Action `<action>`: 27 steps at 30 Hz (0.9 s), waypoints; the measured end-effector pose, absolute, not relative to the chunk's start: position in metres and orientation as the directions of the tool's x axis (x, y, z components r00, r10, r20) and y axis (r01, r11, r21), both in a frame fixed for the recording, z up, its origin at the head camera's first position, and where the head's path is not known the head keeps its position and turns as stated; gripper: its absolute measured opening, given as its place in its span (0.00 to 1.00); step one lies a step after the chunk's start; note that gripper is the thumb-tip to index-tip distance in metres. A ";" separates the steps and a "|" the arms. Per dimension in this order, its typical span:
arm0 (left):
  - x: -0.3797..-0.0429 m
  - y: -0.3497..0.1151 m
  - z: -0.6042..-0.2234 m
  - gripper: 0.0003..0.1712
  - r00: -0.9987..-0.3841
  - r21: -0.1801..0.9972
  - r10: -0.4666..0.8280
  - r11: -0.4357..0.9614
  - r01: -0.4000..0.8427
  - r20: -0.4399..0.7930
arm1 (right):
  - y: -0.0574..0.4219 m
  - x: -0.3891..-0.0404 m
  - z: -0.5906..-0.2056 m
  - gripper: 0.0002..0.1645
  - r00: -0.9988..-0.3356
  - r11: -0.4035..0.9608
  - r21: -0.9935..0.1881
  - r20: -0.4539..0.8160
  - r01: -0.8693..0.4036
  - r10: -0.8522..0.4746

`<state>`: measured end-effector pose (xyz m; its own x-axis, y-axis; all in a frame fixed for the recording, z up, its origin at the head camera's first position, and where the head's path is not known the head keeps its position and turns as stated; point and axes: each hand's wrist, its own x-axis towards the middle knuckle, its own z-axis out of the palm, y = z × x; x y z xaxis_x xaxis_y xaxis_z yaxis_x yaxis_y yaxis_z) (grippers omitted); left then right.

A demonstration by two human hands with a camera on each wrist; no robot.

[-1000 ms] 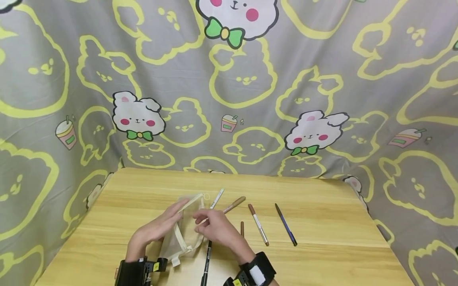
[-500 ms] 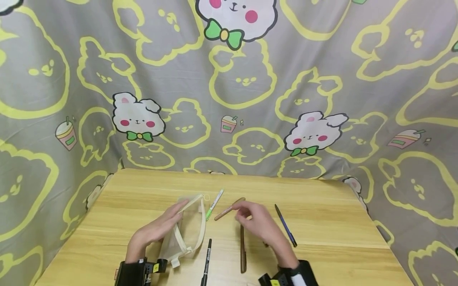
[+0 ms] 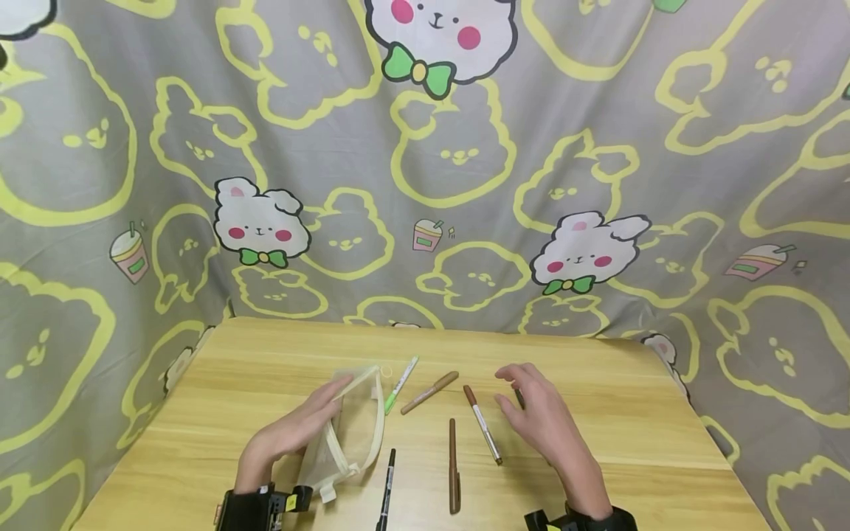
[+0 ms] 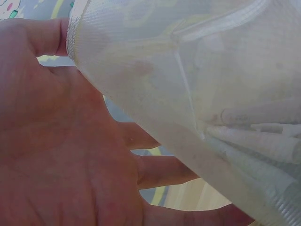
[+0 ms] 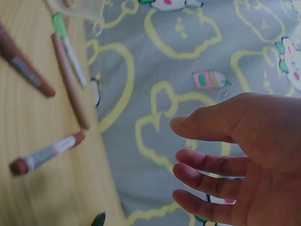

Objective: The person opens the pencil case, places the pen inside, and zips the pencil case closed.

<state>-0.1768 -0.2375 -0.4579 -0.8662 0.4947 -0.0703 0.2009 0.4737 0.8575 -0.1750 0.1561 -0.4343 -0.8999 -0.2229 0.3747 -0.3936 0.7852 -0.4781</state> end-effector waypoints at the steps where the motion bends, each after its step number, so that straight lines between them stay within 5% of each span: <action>1: -0.177 -0.237 -0.458 0.34 -0.866 0.856 0.496 0.475 0.203 -0.069 | 0.159 -0.175 -0.437 0.22 -0.900 0.791 -0.473 0.379 -0.389 -0.216; 9: -0.176 -0.237 -0.460 0.34 -0.864 0.853 0.499 0.476 0.214 -0.062 | 0.179 -0.185 -0.461 0.30 -0.947 0.854 -0.455 0.300 -0.252 -0.119; 21: -0.176 -0.237 -0.458 0.35 -0.856 0.861 0.513 0.462 0.212 -0.065 | 0.197 -0.185 -0.482 0.35 -0.999 0.908 -0.417 -0.028 -0.021 -0.036; 27: -0.176 -0.237 -0.459 0.34 -0.859 0.853 0.508 0.474 0.219 -0.061 | 0.199 -0.186 -0.486 0.28 -0.996 0.904 -0.427 -0.086 0.012 -0.028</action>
<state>-0.1761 -0.2365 -0.4594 -0.8594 0.5076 -0.0613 0.2192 0.4740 0.8528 -0.1859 0.1990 -0.4861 -0.9959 -0.0281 -0.0864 0.0116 0.9041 -0.4272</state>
